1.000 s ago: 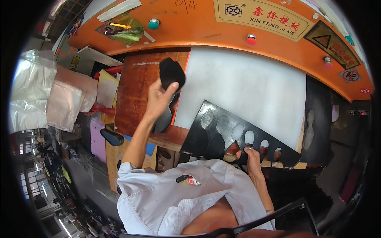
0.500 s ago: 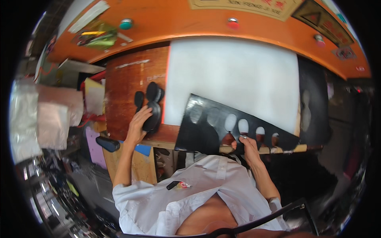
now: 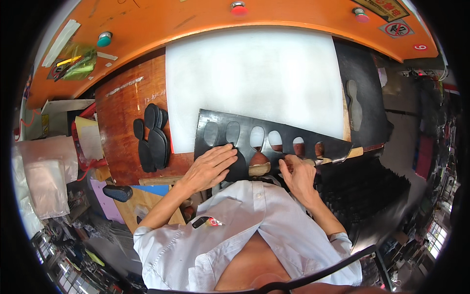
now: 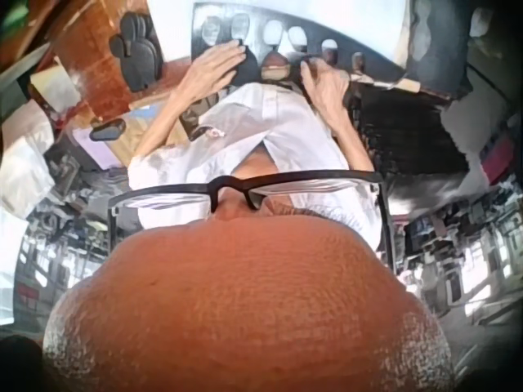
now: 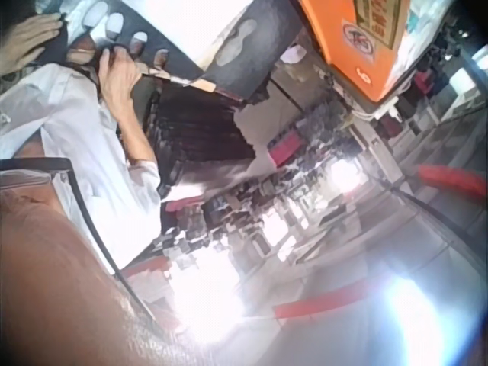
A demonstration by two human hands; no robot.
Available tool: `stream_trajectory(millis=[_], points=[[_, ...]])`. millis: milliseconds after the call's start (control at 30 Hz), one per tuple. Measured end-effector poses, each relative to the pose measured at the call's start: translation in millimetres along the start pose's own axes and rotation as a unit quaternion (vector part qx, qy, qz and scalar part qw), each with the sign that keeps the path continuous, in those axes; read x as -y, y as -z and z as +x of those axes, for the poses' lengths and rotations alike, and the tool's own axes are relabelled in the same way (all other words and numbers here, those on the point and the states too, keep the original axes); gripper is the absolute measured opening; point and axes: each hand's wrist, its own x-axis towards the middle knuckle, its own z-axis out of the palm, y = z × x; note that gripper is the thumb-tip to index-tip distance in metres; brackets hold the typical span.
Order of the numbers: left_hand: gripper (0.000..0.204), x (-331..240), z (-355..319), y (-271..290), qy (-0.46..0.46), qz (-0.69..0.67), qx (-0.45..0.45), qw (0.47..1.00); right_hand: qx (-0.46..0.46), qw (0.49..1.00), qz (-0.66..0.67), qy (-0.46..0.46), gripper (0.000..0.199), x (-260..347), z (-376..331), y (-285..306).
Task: The person places black insoles onto a conveyor belt and presses them into position. They then retrieve a large black sheet of material, lay it over the insoles, and smooth it down. The person continues to arrange additional insoles and press them onto the sheet as it moves along the belt.
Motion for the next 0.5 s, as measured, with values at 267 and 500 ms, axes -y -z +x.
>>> stream_trajectory(millis=[267,500], points=[[0.070,10,5,-11,0.021,-0.019,0.076,0.997,0.262,0.884,0.370,-0.114,0.035,15,23,-76],[0.077,12,4,-7,-0.017,0.018,0.124,0.992,0.254,0.858,0.421,-0.150,0.035,11,25,-89]])
